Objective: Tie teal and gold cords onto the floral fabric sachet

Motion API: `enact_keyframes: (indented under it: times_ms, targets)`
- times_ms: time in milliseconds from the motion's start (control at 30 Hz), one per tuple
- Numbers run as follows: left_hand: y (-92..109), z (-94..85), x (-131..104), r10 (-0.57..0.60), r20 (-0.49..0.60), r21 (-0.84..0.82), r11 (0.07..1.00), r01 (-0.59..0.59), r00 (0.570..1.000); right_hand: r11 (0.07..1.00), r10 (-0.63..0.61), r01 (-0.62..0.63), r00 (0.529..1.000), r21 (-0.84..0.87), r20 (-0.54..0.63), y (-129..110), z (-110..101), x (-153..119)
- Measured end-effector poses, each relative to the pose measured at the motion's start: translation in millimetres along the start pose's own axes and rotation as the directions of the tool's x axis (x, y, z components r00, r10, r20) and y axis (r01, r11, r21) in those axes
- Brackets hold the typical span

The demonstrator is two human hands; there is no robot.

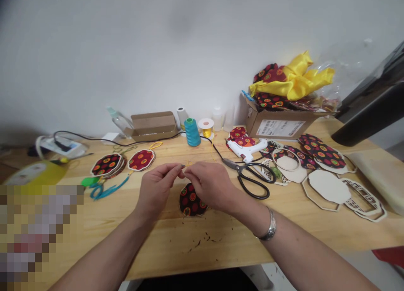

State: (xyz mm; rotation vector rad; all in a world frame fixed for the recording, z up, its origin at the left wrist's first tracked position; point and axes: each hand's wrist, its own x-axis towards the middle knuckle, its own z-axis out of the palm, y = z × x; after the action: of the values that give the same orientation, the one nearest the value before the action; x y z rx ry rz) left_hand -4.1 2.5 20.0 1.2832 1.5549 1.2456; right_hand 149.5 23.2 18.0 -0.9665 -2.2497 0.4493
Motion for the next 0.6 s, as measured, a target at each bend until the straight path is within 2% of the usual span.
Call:
enact_keyframes:
  times_ms: [233, 333, 467, 600]
  targets:
    - [-2, -0.2, 2, 0.037, 0.014, -0.026, 0.999, -0.037, 0.999, 0.996, -0.003, 0.004, 1.0, -0.092, 0.019, 0, 1, 1]
    - [-1, -0.1, 1, 0.054, 0.012, -0.012, 0.998, -0.054, 0.998, 0.973, -0.024, 0.031, 0.999, -0.227, 0.033, -1, 2, 0]
    - [-3, 0.0, -1, 0.094, 0.039, 0.062, 0.993, -0.096, 0.995, 0.878, -0.195, 0.198, 0.979, -0.436, 0.053, 0, -2, -2]
    - [-7, 0.4, -1, 0.129, 0.178, 0.113, 0.982, -0.151, 0.975, 0.78, -0.341, 0.365, 0.929, -0.508, 0.144, 3, -12, 0]
